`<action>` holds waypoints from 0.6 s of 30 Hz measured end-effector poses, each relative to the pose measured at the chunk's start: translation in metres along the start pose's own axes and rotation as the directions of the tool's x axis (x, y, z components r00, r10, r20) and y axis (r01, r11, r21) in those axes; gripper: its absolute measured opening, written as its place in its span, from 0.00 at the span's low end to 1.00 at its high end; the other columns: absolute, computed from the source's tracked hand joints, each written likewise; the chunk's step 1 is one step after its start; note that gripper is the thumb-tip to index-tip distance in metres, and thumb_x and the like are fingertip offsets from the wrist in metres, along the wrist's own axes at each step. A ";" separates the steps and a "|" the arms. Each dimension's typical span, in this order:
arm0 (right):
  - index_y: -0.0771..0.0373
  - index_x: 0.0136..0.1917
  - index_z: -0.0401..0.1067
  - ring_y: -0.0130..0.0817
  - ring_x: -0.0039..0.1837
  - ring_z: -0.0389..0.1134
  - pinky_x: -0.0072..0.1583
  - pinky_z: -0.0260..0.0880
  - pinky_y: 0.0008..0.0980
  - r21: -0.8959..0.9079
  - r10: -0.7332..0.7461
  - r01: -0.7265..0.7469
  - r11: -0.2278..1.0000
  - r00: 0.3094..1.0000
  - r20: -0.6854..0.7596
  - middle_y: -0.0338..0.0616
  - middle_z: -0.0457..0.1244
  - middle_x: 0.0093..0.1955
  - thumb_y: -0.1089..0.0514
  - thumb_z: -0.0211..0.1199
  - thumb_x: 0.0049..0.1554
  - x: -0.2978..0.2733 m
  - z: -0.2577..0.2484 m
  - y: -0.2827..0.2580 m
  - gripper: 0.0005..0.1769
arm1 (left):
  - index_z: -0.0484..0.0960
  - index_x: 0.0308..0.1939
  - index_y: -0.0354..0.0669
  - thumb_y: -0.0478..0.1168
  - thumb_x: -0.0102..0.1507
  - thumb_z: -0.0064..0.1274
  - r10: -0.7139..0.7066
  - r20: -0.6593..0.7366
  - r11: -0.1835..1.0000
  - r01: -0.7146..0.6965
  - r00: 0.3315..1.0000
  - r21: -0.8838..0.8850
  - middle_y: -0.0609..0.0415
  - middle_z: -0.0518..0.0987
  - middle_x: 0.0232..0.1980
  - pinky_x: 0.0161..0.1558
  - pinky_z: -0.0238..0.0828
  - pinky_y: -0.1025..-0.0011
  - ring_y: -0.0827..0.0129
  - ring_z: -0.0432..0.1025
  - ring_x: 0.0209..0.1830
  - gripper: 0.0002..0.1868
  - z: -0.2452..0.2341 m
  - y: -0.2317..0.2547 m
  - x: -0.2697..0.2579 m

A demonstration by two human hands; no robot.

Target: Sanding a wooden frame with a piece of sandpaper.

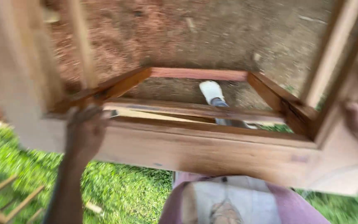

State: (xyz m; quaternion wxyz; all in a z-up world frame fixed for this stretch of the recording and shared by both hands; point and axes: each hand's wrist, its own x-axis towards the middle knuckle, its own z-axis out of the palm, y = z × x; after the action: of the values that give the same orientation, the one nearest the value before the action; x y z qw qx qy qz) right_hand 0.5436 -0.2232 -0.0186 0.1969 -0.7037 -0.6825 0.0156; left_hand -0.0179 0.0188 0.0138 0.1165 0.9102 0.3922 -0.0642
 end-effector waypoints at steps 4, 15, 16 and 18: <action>0.65 0.73 0.72 0.65 0.82 0.52 0.76 0.49 0.67 -0.165 0.159 -0.148 0.975 0.986 0.053 0.71 0.55 0.79 0.38 0.51 0.66 -0.044 -0.036 0.013 0.35 | 0.83 0.57 0.47 0.43 0.72 0.50 -0.055 0.168 0.999 0.054 0.984 0.006 0.47 0.83 0.50 0.59 0.67 0.54 0.54 0.76 0.48 0.13 0.002 -0.029 0.006; 0.63 0.76 0.72 0.63 0.84 0.48 0.79 0.38 0.62 -0.069 0.234 -0.228 0.971 0.966 0.112 0.67 0.53 0.82 0.32 0.50 0.69 -0.047 -0.035 0.008 0.38 | 0.80 0.62 0.42 0.42 0.58 0.62 -0.059 0.190 0.993 0.037 0.980 0.116 0.41 0.82 0.51 0.53 0.71 0.56 0.48 0.76 0.48 0.27 -0.026 0.000 0.049; 0.63 0.76 0.73 0.63 0.84 0.48 0.79 0.39 0.63 -0.096 0.236 -0.225 0.970 0.964 0.123 0.68 0.53 0.82 0.33 0.51 0.68 -0.049 -0.036 0.011 0.38 | 0.82 0.59 0.42 0.41 0.56 0.63 -0.016 0.154 0.986 -0.010 0.988 0.164 0.43 0.83 0.51 0.55 0.69 0.54 0.48 0.75 0.52 0.27 -0.026 0.003 0.050; 0.63 0.76 0.73 0.63 0.84 0.48 0.78 0.40 0.63 -0.087 0.214 -0.204 0.975 0.969 0.126 0.70 0.54 0.82 0.33 0.52 0.67 -0.048 -0.036 0.010 0.38 | 0.83 0.56 0.42 0.40 0.53 0.65 -0.002 0.120 0.970 -0.027 0.993 0.241 0.44 0.84 0.51 0.57 0.66 0.53 0.49 0.74 0.55 0.26 -0.031 0.009 0.047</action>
State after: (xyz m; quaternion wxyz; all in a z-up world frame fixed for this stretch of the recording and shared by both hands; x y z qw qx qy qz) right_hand 0.5602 -0.2784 0.0000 0.1218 -0.7757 -0.6165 0.0584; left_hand 0.0220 0.0537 0.0350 0.0279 0.9145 0.3682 -0.1651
